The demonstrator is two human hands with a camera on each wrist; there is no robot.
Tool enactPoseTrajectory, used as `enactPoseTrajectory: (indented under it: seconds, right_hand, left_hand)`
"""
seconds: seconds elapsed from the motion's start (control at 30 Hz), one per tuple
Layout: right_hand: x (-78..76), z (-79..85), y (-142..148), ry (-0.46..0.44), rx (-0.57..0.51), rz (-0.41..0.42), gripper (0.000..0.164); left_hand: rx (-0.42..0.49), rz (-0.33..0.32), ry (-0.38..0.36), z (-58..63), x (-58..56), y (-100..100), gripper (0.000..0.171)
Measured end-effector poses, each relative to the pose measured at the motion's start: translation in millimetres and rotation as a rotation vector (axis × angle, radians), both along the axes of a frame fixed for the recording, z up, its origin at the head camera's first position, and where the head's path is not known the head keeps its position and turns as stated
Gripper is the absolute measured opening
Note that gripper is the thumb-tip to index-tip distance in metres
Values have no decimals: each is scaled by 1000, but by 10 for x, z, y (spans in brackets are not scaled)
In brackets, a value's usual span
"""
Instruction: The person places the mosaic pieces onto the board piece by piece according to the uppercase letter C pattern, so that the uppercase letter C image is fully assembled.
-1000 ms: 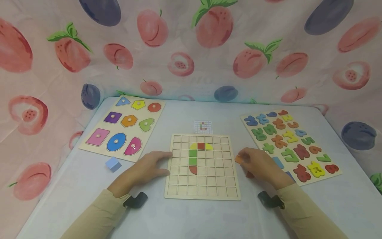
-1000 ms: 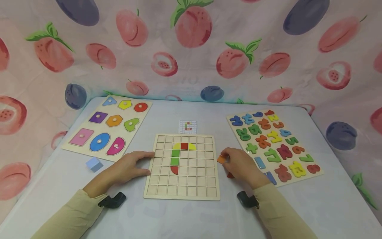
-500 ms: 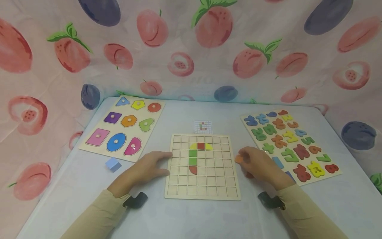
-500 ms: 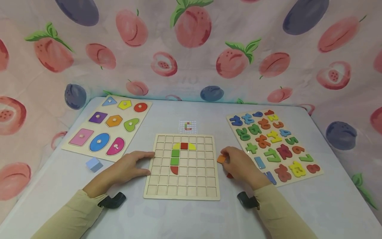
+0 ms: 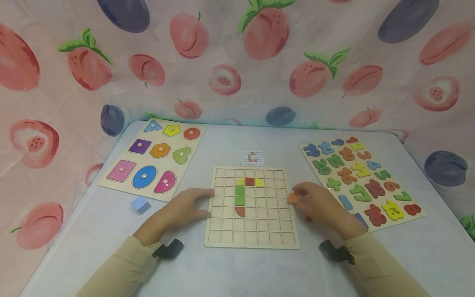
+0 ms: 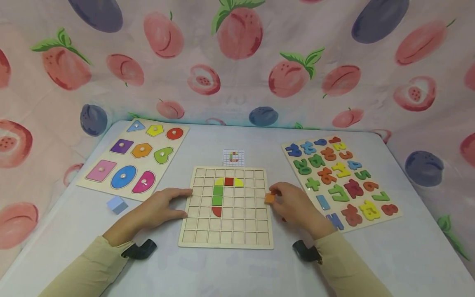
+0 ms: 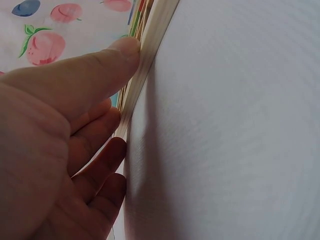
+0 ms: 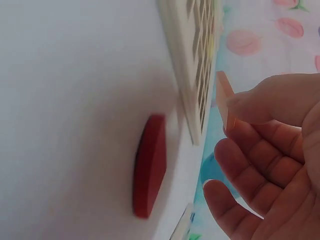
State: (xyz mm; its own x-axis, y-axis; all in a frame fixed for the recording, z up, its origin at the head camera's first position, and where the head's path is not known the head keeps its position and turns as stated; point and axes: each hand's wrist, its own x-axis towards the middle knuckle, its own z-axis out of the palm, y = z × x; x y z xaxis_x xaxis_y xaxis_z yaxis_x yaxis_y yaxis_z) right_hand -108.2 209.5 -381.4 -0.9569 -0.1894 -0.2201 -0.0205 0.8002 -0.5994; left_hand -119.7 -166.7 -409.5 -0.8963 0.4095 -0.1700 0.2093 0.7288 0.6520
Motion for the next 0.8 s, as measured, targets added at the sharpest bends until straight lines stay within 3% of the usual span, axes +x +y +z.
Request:
enactPoseTrajectory:
  seconds: [0.23, 0.53, 0.8]
  right_hand:
    - [47, -11, -111, 153, 72, 101, 36]
    - [82, 18, -274, 102, 15, 101, 42]
    - [69, 4, -428, 91, 43, 128, 40]
  left_hand:
    - [-4, 5, -1, 3, -1, 3, 61]
    - [-5, 7, -4, 11, 8, 9, 62]
    - [-9, 2, -2, 14, 4, 10, 61]
